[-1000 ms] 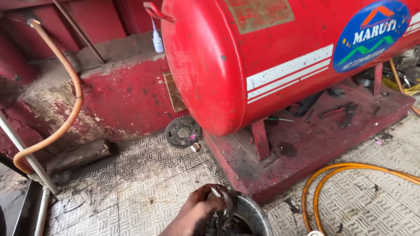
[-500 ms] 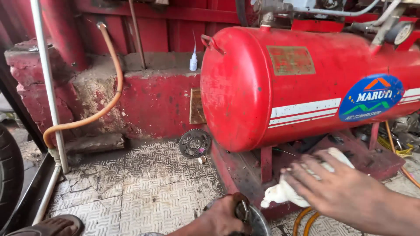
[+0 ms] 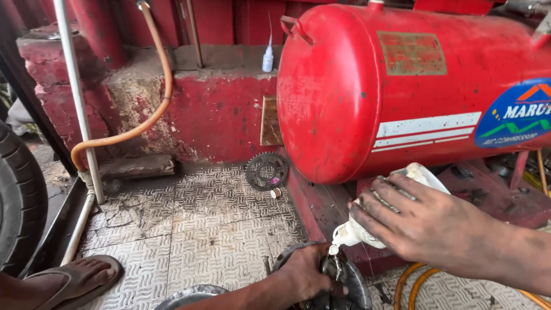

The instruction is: Cleaning a mechanical component, likely a carburetor, with a brush and liquid from a bottle.

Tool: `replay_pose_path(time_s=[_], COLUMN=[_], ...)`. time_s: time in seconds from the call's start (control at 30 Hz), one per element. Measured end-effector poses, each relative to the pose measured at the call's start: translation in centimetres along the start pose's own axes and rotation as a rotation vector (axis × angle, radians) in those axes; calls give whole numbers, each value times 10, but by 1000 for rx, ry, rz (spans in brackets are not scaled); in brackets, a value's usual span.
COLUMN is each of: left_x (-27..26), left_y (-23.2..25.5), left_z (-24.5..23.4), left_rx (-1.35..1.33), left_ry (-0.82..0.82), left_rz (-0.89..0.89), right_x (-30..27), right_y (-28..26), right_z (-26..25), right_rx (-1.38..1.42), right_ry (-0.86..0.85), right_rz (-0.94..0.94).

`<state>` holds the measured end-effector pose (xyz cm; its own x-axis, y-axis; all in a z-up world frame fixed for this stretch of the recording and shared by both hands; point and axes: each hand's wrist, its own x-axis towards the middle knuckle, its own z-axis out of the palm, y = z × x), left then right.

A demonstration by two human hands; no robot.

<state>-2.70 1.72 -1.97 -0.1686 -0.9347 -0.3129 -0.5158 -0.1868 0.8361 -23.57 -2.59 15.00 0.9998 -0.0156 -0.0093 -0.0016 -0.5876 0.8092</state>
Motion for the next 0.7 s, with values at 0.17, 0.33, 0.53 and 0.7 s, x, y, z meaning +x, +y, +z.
replay_pose_path(time_s=[0.17, 0.33, 0.53, 0.7], left_x=[-10, -5, -7, -11], left_y=[8, -6, 3, 4], left_z=[-6, -11, -27, -30], left_rx=[16, -118, 108, 93], left_ry=[32, 80, 166, 172], left_rz=[-65, 85, 31, 16], right_x=[5, 30, 28, 36], right_y=[6, 23, 38, 40], right_z=[8, -15, 1, 0], right_rx=[-29, 14, -86, -63], right_ry=[26, -69, 150, 197], right_rz=[-9, -40, -35, -48])
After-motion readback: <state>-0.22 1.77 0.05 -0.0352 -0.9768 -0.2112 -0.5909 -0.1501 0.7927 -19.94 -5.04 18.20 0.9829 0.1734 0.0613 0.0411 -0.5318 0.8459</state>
